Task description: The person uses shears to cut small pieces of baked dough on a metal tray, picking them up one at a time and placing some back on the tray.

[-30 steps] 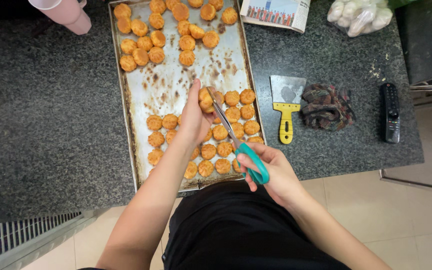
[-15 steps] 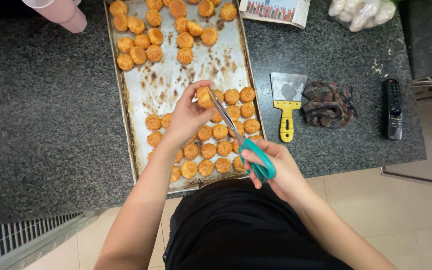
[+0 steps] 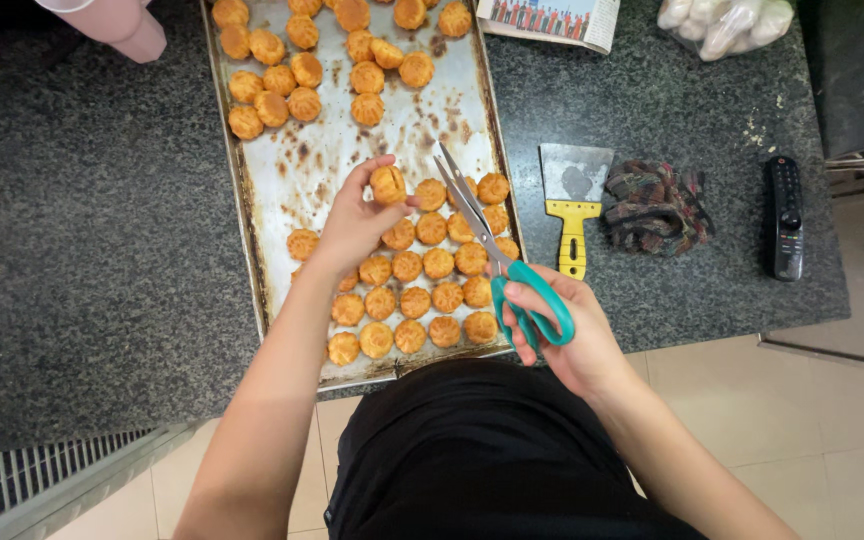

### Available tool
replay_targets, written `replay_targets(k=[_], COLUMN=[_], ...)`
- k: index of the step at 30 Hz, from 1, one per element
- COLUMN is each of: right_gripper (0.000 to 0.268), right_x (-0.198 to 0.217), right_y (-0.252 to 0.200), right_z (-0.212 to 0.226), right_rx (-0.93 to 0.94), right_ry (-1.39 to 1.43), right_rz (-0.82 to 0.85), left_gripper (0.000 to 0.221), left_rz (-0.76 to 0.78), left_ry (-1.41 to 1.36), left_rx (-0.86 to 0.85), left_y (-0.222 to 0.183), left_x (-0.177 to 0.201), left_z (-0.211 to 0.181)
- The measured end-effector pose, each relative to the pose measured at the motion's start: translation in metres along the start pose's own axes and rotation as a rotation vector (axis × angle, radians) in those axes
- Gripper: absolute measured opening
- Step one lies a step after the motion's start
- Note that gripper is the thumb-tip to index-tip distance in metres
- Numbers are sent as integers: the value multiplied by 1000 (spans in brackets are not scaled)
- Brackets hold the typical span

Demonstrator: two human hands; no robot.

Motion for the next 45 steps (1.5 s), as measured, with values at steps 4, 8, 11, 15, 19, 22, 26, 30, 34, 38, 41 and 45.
replay_targets(k=[4, 8, 11, 15, 19, 22, 26, 30, 34, 38, 41, 45], right_gripper=[39, 38, 38, 39, 39, 38, 35, 35, 35, 35, 34, 36], right_x=[3, 6, 7, 11, 13, 13, 10, 9, 11, 14, 14, 8], right_y=[3, 7, 11, 17, 24, 30, 39, 44, 45, 41, 38, 33], right_z=[-2, -3, -1, 0, 1, 0, 0, 2, 2, -4, -9, -13], right_rx=[-18, -12, -6, -26, -44, -70, -73, -69, -64, -64, -78, -93], right_ry=[-7, 2, 5, 25, 13, 20, 47, 45, 61, 59, 49, 31], right_rz=[-17, -6, -3, -22, -43, -53, -39, -42, -41, -36, -34, 8], left_gripper=[64, 65, 68, 74, 65, 48, 57, 61, 57, 31, 26, 30], left_rz=[-129, -154, -102, 63, -63, -314, -416, -395, -434, -217, -168, -56], left_ry=[626, 865, 953, 1062, 990, 960, 904, 946, 855, -292, -863, -846], left_rx=[-48, 174, 261, 420, 397, 159, -51, 29, 115, 309, 258, 250], left_y=[23, 44, 55, 64, 74, 89, 124, 147, 145, 130, 99, 56], left_x=[25, 44, 43, 41, 55, 66, 71, 74, 76, 56, 31, -1], left_z=[15, 37, 42, 48, 39, 21, 11, 16, 27, 60, 62, 46])
Point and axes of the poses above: each hand's wrist, its own y-axis towards the middle knuckle, its own x-axis out of the back of the hand, z = x × y, the point moved 5 cm from there along y, towards the middle knuckle, and after that the axes turned 11 degrees about z, right-handed, at the moved point
